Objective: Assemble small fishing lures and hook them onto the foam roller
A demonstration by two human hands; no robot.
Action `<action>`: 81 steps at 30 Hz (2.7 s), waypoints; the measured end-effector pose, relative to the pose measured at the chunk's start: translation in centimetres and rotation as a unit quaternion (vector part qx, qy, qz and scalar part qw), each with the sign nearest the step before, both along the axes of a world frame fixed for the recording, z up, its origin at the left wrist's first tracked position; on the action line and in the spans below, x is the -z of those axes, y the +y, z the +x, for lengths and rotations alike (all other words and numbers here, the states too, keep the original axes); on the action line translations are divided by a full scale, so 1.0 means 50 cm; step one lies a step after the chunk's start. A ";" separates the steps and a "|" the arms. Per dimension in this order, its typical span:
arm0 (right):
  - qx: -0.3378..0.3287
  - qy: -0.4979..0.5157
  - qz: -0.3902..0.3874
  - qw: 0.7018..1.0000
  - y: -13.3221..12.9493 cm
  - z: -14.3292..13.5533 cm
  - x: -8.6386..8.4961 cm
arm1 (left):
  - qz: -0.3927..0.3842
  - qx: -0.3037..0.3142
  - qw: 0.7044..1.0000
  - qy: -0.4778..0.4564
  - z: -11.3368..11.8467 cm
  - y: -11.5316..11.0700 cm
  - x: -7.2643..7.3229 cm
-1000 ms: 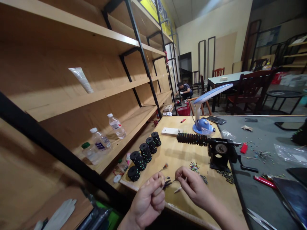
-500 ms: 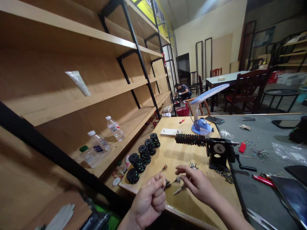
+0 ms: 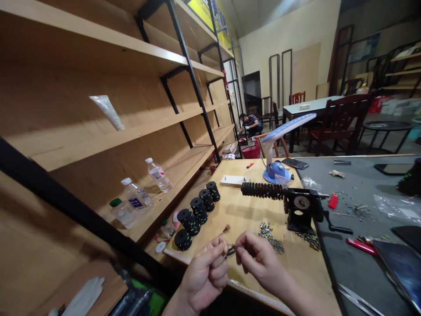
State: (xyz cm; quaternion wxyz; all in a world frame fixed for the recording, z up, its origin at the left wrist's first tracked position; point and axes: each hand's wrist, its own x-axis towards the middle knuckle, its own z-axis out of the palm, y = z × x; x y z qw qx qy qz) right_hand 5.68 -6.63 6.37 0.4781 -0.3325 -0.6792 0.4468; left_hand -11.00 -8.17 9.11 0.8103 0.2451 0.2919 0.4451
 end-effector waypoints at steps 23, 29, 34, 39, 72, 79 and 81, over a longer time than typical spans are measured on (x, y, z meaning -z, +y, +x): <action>0.078 -0.110 0.080 0.988 0.040 0.053 0.071 | 0.039 0.011 0.999 0.004 0.013 0.000 -0.013; 0.073 -0.117 0.101 0.985 0.048 0.066 0.073 | 0.039 0.018 0.999 0.009 0.017 0.005 -0.011; 0.036 -0.086 0.085 0.992 0.033 0.052 0.038 | 0.039 0.031 0.999 0.006 0.014 0.008 -0.010; -0.031 0.009 0.018 0.999 0.008 0.020 0.006 | 0.028 0.020 0.999 -0.002 0.010 0.011 -0.008; 0.023 -0.035 0.015 0.999 0.046 0.051 0.078 | 0.034 0.029 0.999 0.005 0.013 0.013 -0.012; -0.051 0.046 -0.032 0.997 0.021 0.014 0.020 | 0.022 0.022 0.999 0.023 0.014 0.015 -0.008; -0.037 0.037 -0.027 0.998 0.014 0.008 0.010 | 0.020 0.019 0.999 0.025 0.015 0.015 -0.009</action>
